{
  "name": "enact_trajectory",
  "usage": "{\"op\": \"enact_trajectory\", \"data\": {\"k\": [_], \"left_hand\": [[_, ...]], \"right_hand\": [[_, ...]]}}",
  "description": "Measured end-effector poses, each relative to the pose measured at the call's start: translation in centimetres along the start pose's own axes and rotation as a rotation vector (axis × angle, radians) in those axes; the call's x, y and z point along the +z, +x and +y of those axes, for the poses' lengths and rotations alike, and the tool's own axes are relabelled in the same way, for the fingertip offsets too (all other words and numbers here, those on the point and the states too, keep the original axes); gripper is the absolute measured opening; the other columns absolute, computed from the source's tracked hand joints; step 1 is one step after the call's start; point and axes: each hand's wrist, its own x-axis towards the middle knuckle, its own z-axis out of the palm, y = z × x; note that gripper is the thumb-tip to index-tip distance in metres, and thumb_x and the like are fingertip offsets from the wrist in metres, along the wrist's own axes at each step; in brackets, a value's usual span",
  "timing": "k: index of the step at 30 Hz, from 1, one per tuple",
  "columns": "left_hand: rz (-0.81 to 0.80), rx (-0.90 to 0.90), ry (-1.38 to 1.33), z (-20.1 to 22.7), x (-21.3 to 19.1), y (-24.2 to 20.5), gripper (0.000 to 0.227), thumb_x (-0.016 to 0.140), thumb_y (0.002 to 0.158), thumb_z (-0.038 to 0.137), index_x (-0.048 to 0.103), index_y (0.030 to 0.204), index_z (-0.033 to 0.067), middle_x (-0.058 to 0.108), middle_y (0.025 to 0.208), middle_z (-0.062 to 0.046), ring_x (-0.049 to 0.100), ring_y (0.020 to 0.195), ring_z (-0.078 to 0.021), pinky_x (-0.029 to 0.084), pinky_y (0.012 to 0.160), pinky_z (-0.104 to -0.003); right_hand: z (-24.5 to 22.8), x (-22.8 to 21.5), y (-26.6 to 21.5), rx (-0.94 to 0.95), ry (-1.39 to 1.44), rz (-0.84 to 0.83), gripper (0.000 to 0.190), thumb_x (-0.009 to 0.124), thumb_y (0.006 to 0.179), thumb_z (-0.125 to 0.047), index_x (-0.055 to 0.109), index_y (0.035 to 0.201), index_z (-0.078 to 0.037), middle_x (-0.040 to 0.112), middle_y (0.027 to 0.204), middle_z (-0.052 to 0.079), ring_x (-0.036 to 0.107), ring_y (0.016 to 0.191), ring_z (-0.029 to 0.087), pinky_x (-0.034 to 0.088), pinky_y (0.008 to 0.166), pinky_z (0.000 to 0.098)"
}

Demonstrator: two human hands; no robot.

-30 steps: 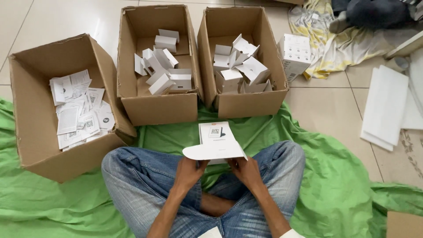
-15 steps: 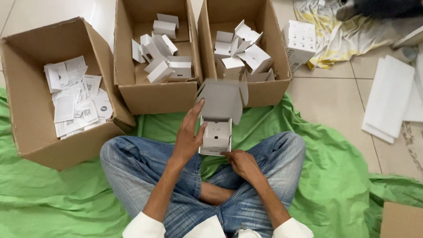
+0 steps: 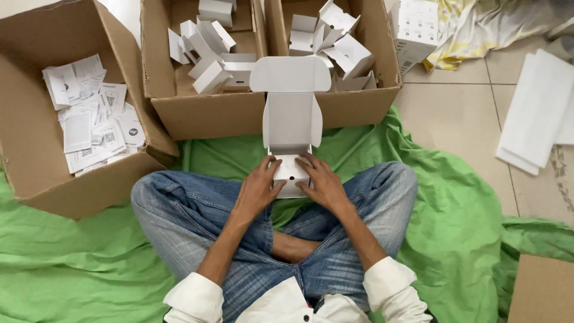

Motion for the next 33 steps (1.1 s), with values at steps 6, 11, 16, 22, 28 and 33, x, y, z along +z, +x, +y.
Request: {"op": "enact_trajectory", "data": {"k": [6,11,16,22,28,33], "left_hand": [[0.087,0.133,0.057,0.0,-1.0,0.9,0.071,0.085,0.076,0.031,0.060,0.140,0.0087,0.060,0.132,-0.016,0.065,0.108,-0.0404,0.054,0.090,-0.048],[0.104,0.170,0.011,-1.7,0.1,0.5,0.076,0.088,0.074,0.032,0.057,0.140,0.0099,0.057,0.141,-0.015,0.064,0.117,-0.0385,0.054,0.096,-0.046],[0.082,0.158,-0.012,0.0,-1.2,-0.4,0.097,0.090,0.064,0.022,0.051,0.152,0.0181,0.053,0.141,-0.009,0.064,0.119,-0.0337,0.054,0.104,-0.045],[0.308,0.245,-0.157,1.1,-2.3,-0.8,0.101,0.092,0.075,0.030,0.034,0.157,0.0137,0.039,0.157,-0.015,0.068,0.113,-0.0294,0.061,0.088,-0.038],[0.311,0.189,-0.201,0.4,-1.7,-0.8,0.095,0.089,0.084,0.029,0.034,0.159,0.0135,0.043,0.158,-0.011,0.069,0.100,-0.0207,0.062,0.078,-0.035],[0.226,0.218,-0.085,-1.2,0.7,-0.5,0.078,0.085,0.088,0.027,0.046,0.154,0.0152,0.055,0.147,-0.008,0.070,0.094,-0.0175,0.062,0.085,-0.036]], "right_hand": [[-1.2,-0.8,1.0,-0.002,-0.011,-0.099,0.084,0.080,0.073,-0.016,0.047,0.151,-0.018,0.041,0.160,0.013,0.067,0.106,0.038,0.058,0.084,0.0463],[-0.3,0.6,1.3,-0.007,-0.017,-0.010,0.077,0.084,0.074,-0.019,0.054,0.144,-0.018,0.052,0.147,0.009,0.069,0.106,0.038,0.059,0.081,0.0470],[-1.1,-1.2,-0.3,-0.100,0.124,0.139,0.078,0.085,0.067,-0.012,0.061,0.141,-0.018,0.057,0.142,0.007,0.064,0.123,0.035,0.056,0.098,0.0446],[0.0,-1.7,-1.1,-0.132,0.152,0.311,0.077,0.087,0.073,-0.013,0.058,0.143,-0.019,0.057,0.143,0.008,0.057,0.133,0.032,0.050,0.112,0.0439],[4.8,-5.7,3.2,-0.125,0.211,0.951,0.073,0.073,0.101,-0.014,0.034,0.162,-0.018,0.038,0.163,0.012,0.041,0.151,0.034,0.038,0.127,0.0481],[5.9,-11.8,7.7,-0.104,0.308,0.780,0.068,0.074,0.113,-0.011,0.028,0.163,-0.015,0.025,0.169,0.010,0.060,0.139,0.021,0.066,0.101,0.0301]]}}
